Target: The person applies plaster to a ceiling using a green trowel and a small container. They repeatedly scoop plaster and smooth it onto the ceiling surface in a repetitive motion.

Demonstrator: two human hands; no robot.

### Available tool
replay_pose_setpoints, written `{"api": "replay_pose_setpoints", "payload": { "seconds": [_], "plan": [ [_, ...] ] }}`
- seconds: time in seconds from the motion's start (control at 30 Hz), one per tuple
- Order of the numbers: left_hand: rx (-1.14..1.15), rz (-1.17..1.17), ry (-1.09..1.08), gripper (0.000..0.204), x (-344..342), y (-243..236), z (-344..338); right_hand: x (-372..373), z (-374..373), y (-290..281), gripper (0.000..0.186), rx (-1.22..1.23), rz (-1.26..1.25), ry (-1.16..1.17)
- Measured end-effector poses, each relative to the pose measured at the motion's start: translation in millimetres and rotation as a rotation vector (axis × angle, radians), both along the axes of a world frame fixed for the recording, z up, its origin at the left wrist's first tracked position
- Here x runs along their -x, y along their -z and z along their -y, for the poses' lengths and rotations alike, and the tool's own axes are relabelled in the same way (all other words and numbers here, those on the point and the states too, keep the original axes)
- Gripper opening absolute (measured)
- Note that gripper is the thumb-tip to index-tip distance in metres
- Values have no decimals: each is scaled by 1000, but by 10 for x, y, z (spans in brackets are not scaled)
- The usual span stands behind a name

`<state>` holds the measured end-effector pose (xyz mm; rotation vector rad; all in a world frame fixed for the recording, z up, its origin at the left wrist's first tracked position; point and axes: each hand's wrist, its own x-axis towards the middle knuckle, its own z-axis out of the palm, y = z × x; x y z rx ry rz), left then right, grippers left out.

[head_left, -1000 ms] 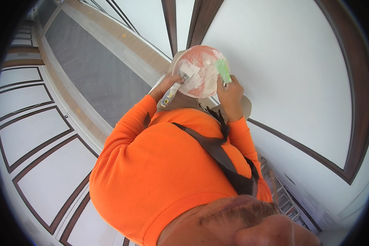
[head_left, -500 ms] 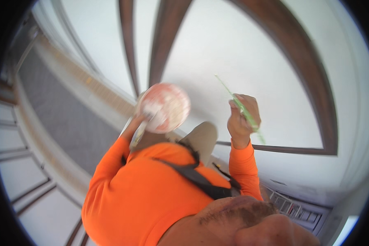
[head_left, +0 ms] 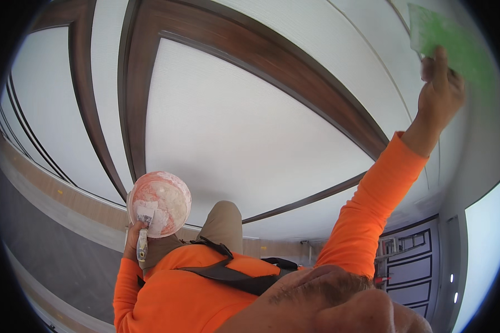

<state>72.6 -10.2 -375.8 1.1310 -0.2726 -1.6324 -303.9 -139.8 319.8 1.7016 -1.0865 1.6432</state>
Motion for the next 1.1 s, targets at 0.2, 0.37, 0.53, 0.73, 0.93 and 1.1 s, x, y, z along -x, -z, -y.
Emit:
{"api": "replay_pose_setpoints", "payload": {
  "seconds": [0.2, 0.37, 0.53, 0.73, 0.93, 1.1],
  "plan": [
    [47, -19, -35, 51, 71, 41, 32, 219, 391, -291, 45, -190, 164, -150],
    [58, -5, -26, 49, 20, 203, 39, 319, 551, -381, 45, -227, 208, -359],
    [7, -28, 10, 49, 20, 54, 22, 307, 576, -404, 47, -288, 216, -355],
    [7, -20, -7, 50, 42, -102, 8, 264, 628, -410, 54, -292, 192, -284],
    [25, -30, -30, 51, 54, -14, 11, 401, 779, -510, 51, -306, 219, -277],
    [7, -49, 11, 53, 3, 25, -1, 394, 800, -524, 49, -314, 203, -281]
  ]
}}
